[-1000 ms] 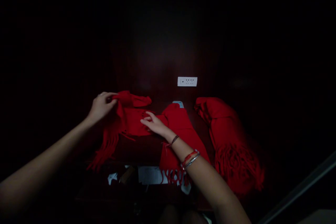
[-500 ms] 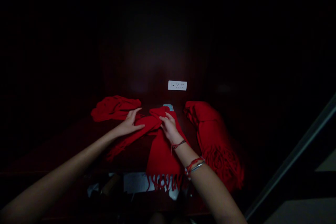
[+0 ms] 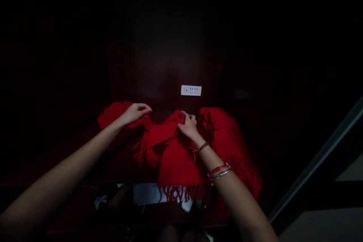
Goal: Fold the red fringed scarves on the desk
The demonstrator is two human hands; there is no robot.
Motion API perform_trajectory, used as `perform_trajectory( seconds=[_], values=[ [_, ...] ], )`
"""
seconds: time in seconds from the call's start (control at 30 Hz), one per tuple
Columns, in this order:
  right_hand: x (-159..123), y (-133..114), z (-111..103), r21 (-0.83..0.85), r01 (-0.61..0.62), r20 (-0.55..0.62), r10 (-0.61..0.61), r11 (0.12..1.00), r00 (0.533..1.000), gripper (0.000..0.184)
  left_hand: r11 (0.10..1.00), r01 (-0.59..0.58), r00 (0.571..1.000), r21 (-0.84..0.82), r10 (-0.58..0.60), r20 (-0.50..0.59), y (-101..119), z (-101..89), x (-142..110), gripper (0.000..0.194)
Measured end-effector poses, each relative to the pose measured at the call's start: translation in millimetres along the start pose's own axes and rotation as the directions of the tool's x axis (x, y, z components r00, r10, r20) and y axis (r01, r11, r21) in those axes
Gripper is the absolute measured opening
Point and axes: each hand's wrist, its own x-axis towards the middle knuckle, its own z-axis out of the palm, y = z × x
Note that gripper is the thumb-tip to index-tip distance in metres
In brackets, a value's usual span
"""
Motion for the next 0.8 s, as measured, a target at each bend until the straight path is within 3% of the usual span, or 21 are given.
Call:
perform_trajectory(
  seconds=[0.07,0.17,0.23,0.3,0.4,0.47,0.53,0.57,0.63,0.7,0.8],
  values=[
    [-8,-11,1,-0.159,0.161,0.097,-0.147,0.974,0.984,0.069,0.986,-0.043,0.999,-0.163,0.04,-0.023,10,9.3,4,0.018],
    [-15,-25,12,-0.225,0.397,0.349,-0.307,0.89,0.885,0.085,0.93,-0.127,0.989,-0.345,0.093,-0.113,27,23.5,6,0.021],
    [-13,-27,21,-0.268,0.395,0.386,-0.278,0.879,0.88,0.08,0.892,-0.182,0.979,-0.415,0.122,-0.166,37,28.6,7,0.022],
    [-3,-24,25,-0.28,0.349,0.364,-0.238,0.894,0.901,0.054,0.864,-0.229,0.967,-0.449,0.149,-0.206,42,29.5,11,0.022],
    [27,-16,11,-0.171,0.23,0.2,-0.195,0.958,0.96,0.025,0.832,-0.228,0.962,-0.506,0.112,-0.25,38,28.0,22,0.025],
    [53,-10,-16,0.011,0.081,-0.087,-0.079,0.997,0.993,0.026,0.835,-0.149,0.967,-0.53,0.01,-0.255,26,30.2,30,0.029],
    [78,-2,-51,0.255,0.002,-0.388,0.1,0.967,0.916,0.031,0.876,-0.057,0.966,-0.479,-0.073,-0.249,8,37.9,33,0.03],
    [89,2,-69,0.278,-0.004,-0.447,0.133,0.961,0.884,0.035,0.907,-0.029,0.969,-0.42,-0.077,-0.234,-1,43.9,32,0.03],
    [105,13,-102,0.29,-0.022,-0.519,0.176,0.957,0.837,0.044,0.961,-0.032,0.99,-0.276,-0.006,-0.137,-18,58.6,25,0.029],
    [112,27,-126,0.334,-0.028,-0.549,0.219,0.942,0.807,0.046,0.984,-0.066,0.996,-0.165,0.075,0.052,-33,73.1,14,0.028],
    [106,50,-143,0.316,-0.075,-0.506,0.234,0.946,0.83,0.046,0.99,-0.071,0.959,-0.122,0.101,0.263,-49,85.4,-2,0.032]
  ],
)
